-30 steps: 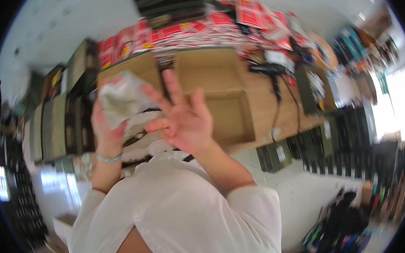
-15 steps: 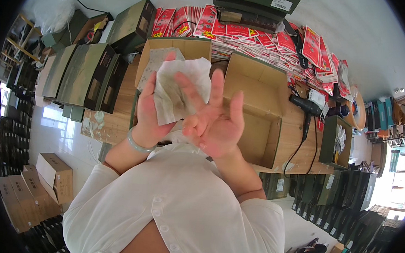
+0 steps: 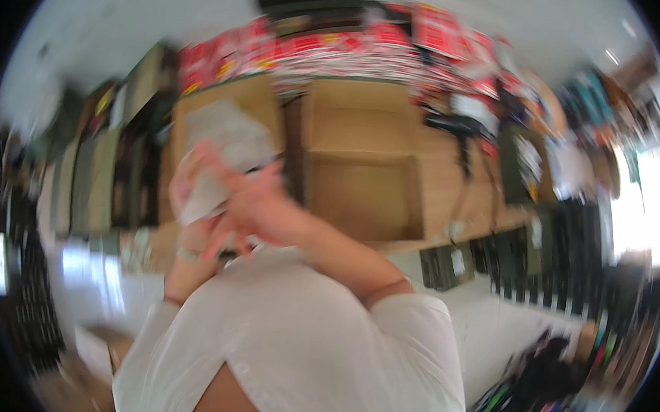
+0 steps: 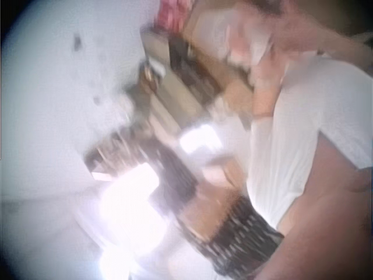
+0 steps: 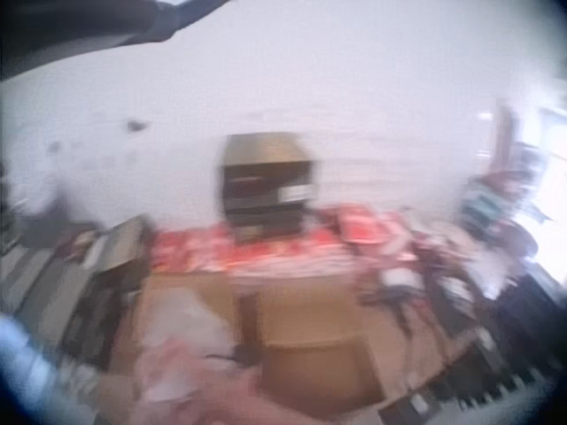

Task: The person removes a pair of white sneakers from a green shoebox, wipes the soles with a white cloth, and then wipes both hands. The person places the shoes back into the box, closes the lid, and uses a hairdryer to heat a label on the box before pressing it down.

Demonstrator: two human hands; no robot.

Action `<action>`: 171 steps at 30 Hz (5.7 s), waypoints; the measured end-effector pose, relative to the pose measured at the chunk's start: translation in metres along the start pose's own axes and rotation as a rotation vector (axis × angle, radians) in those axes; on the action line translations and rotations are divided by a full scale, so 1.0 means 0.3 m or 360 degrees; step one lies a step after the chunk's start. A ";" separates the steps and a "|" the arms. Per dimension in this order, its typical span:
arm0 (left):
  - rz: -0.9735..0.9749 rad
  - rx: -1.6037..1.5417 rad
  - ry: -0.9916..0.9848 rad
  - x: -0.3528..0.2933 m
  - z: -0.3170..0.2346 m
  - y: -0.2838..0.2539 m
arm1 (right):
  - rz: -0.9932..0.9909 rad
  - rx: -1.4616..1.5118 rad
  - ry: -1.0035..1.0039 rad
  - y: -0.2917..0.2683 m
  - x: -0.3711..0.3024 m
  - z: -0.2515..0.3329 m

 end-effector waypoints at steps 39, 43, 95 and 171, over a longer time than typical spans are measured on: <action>-0.0144 -0.2877 -0.1266 0.024 -0.095 0.189 | 0.0235 0.1498 -0.0348 0.075 -0.190 -0.208; -0.0176 -0.2906 -0.1268 0.000 -0.037 0.118 | -0.0909 -0.0267 -0.0221 0.180 -0.159 -0.095; -0.0319 -0.1250 -0.0558 0.196 0.042 -0.144 | -0.0440 -0.0104 -0.0215 0.022 -0.060 0.071; -0.0461 -0.0994 -0.1834 0.053 0.174 0.083 | -0.1380 -0.2958 0.0883 -0.066 -0.012 -0.032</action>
Point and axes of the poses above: each hand's wrist, its own x-axis towards the middle knuckle, its own y-axis out of the palm, z = x × y, the point moved 5 cm from there along x, towards the middle knuckle, and after that the axes turned 15 degrees about y, right-handed, at the moved point
